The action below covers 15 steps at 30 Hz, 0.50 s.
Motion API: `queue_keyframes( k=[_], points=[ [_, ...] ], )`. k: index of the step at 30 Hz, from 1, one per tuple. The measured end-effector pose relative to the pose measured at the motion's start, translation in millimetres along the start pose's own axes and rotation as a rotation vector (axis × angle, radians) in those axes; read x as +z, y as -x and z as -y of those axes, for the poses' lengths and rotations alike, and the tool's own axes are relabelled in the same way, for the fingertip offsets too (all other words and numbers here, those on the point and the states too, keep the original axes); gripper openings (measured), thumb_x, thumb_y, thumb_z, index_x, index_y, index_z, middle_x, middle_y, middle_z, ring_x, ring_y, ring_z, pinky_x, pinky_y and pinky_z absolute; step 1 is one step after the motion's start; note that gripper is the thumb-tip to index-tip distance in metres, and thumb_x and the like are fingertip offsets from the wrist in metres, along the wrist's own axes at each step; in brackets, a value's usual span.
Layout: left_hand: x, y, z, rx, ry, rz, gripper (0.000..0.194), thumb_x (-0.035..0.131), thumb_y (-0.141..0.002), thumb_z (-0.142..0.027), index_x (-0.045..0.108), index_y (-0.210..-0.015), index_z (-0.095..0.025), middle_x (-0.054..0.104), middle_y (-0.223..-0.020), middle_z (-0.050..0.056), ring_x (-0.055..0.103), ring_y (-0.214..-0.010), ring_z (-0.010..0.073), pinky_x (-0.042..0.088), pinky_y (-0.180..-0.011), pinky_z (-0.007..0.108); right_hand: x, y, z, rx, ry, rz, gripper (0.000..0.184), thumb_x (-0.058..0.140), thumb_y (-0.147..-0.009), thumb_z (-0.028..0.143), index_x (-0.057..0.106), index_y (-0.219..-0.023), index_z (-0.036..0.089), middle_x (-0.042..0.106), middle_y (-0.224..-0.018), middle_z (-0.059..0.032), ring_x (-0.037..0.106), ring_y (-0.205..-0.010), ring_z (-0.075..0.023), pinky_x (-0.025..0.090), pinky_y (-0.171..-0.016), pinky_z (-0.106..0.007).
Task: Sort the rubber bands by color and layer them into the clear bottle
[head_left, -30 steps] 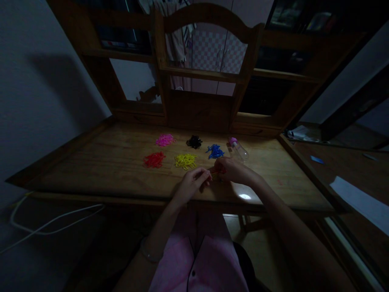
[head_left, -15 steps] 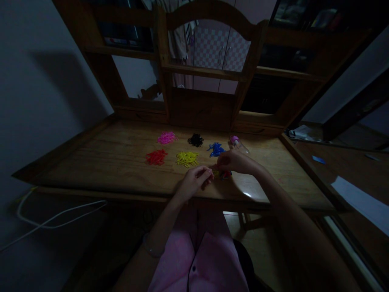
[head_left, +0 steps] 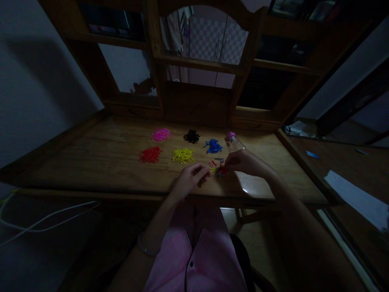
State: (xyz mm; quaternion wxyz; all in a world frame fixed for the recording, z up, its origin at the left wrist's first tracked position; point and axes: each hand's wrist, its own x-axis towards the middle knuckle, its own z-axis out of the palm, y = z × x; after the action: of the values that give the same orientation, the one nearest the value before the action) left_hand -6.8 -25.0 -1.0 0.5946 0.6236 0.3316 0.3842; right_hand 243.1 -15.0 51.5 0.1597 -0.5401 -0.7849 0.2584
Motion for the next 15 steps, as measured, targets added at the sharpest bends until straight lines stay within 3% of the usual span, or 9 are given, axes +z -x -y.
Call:
queue_keyframes(
  k=[7, 15],
  points=[
    [-0.5, -0.4, 3.7, 0.000, -0.008, 0.005, 0.037, 0.055, -0.090, -0.049, 0.064, -0.083, -0.014, 0.060, -0.071, 0.002, 0.056, -0.062, 0.0108, 0.044, -0.052, 0.019, 7.4, -1.3, 6.0, 0.013, 0.001, 0.053, 0.021, 0.066, -0.077, 0.020, 0.073, -0.097, 0.017, 0.074, -0.087, -0.0055, 0.066, -0.074, -0.0149, 0.049, -0.065, -0.024],
    [0.9, -0.9, 5.9, -0.004, 0.009, -0.006, 0.038, 0.057, -0.088, -0.051, 0.063, -0.083, -0.014, 0.060, -0.071, 0.002, 0.055, -0.060, 0.0105, 0.044, -0.051, 0.020, 9.4, -8.6, 17.5, 0.015, 0.182, 0.062, 0.019, 0.071, -0.077, 0.028, 0.074, -0.091, 0.017, 0.073, -0.082, -0.0064, 0.062, -0.071, -0.0161, 0.042, -0.064, -0.026]
  ],
)
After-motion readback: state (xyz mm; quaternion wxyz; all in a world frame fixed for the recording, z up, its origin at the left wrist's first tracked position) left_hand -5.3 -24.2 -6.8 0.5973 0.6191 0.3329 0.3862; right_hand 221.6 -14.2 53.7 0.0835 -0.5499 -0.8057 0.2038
